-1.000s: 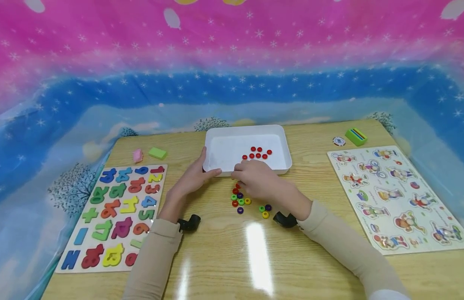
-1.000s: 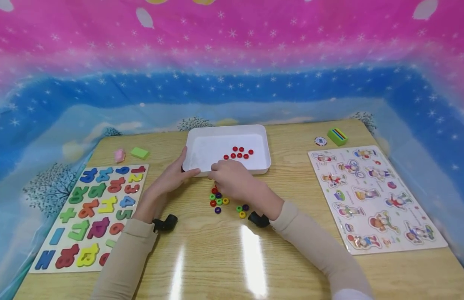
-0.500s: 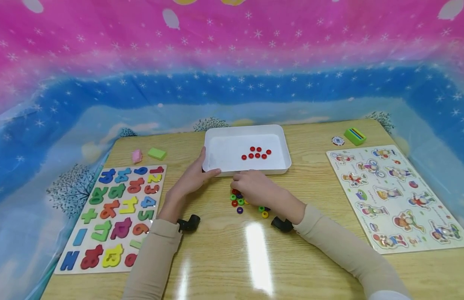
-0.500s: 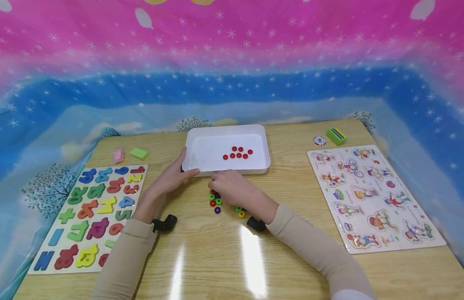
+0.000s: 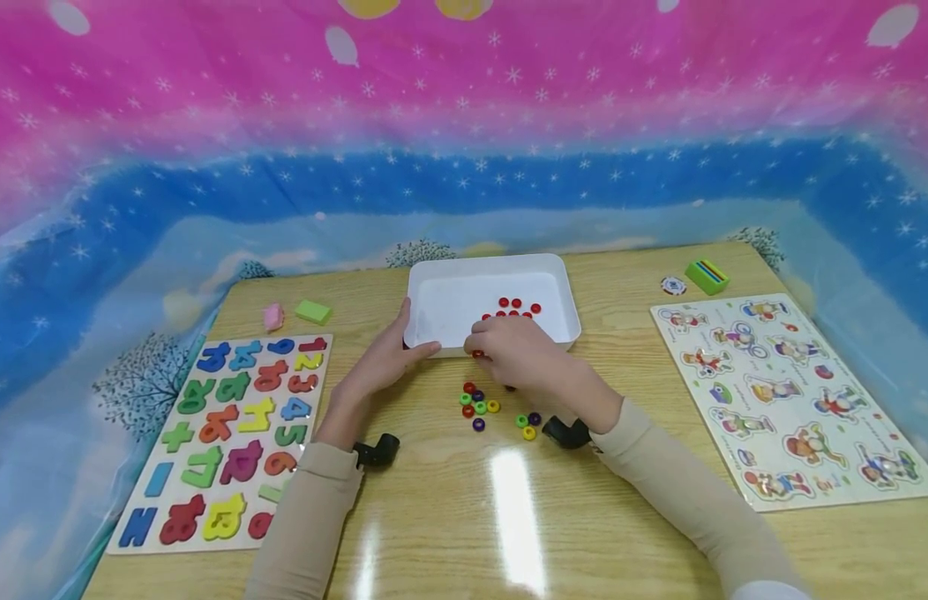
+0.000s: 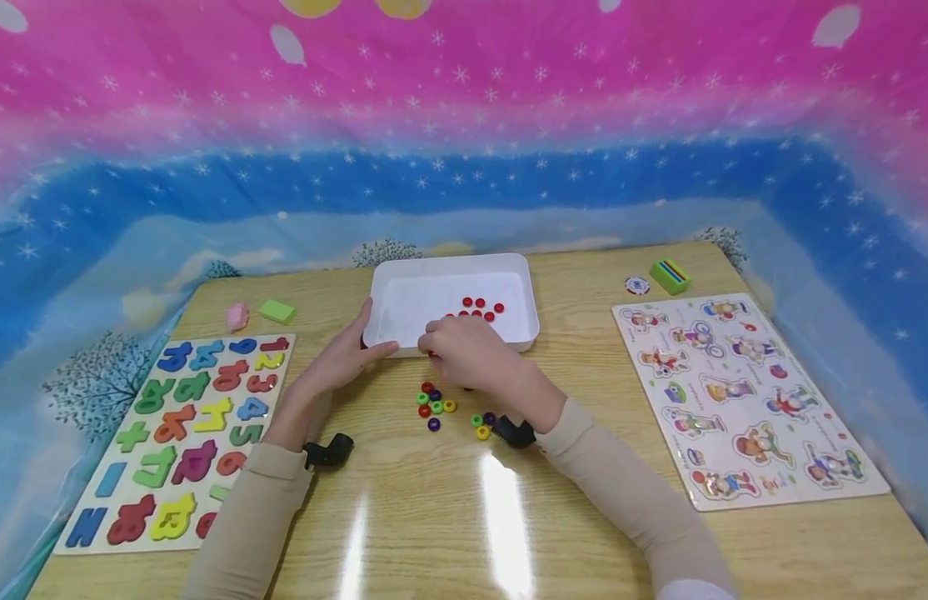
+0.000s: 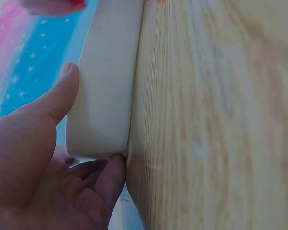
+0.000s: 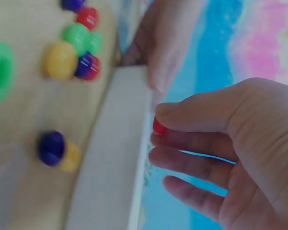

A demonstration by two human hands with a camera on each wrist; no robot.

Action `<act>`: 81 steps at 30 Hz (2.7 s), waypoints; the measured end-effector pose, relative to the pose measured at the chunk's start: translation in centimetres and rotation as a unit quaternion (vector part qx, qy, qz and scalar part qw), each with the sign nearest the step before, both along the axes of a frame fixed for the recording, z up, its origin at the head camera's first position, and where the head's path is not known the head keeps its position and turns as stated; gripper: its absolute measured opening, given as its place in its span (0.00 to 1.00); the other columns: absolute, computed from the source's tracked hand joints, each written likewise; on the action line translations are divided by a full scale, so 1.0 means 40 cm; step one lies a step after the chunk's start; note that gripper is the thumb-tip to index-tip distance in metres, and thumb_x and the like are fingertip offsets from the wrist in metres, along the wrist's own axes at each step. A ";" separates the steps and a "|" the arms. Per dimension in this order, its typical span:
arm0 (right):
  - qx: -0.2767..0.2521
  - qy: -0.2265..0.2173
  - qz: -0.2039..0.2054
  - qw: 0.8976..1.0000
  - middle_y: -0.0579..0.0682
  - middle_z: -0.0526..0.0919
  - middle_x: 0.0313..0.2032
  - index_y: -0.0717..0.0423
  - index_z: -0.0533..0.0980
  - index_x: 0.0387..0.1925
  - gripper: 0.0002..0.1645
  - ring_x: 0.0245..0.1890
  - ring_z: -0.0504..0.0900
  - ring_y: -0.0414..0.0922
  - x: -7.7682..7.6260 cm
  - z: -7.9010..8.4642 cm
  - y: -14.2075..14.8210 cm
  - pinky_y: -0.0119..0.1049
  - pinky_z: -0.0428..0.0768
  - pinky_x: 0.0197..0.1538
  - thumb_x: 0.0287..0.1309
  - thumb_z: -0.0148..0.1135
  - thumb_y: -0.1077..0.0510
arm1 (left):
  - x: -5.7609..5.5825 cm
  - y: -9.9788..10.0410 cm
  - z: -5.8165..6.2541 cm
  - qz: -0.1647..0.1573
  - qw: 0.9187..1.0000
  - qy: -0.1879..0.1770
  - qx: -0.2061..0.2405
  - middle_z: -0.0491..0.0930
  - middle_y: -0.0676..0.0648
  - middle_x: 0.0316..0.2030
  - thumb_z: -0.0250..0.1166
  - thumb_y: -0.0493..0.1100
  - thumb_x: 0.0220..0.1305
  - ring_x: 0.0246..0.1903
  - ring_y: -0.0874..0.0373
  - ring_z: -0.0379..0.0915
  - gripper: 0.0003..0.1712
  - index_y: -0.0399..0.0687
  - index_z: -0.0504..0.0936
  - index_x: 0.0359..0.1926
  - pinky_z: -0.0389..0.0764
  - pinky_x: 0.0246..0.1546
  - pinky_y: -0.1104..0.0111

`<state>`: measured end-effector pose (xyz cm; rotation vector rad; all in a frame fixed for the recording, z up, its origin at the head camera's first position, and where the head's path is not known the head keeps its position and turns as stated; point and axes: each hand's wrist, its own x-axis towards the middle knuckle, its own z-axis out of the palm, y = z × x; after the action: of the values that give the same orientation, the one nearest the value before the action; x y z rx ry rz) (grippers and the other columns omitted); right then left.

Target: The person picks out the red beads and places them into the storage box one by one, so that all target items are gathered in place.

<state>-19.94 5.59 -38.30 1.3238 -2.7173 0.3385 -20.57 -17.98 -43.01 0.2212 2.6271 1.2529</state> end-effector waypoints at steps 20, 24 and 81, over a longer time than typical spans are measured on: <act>0.015 -0.048 -0.131 0.990 0.44 0.82 0.29 0.46 0.81 0.30 0.10 0.28 0.72 0.43 -0.201 -0.073 0.011 0.35 0.68 0.33 0.58 0.56 0.62 | 0.002 0.006 -0.007 0.003 1.000 -0.013 -0.013 0.35 0.51 0.73 0.58 0.62 0.60 0.73 0.55 0.35 0.56 0.56 0.28 0.72 0.48 0.71 0.56; 0.007 -0.038 -0.133 0.990 0.45 0.84 0.33 0.46 0.83 0.33 0.14 0.32 0.76 0.44 -0.206 -0.088 0.018 0.37 0.74 0.38 0.57 0.53 0.64 | 0.000 0.008 -0.007 0.001 1.000 -0.011 -0.020 0.35 0.51 0.74 0.58 0.62 0.60 0.73 0.54 0.35 0.56 0.56 0.28 0.72 0.49 0.71 0.56; -0.003 -0.018 -0.001 1.000 0.41 0.80 0.29 0.48 0.82 0.33 0.06 0.29 0.76 0.38 -0.002 -0.002 -0.003 0.31 0.75 0.33 0.54 0.62 0.60 | 0.005 -0.002 0.000 0.002 1.000 -0.003 -0.014 0.37 0.52 0.74 0.57 0.63 0.59 0.72 0.54 0.39 0.56 0.56 0.27 0.72 0.54 0.69 0.54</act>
<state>-20.02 5.46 -38.36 1.3253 -2.7447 0.3748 -20.36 -18.05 -43.00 0.2077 2.6403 1.2152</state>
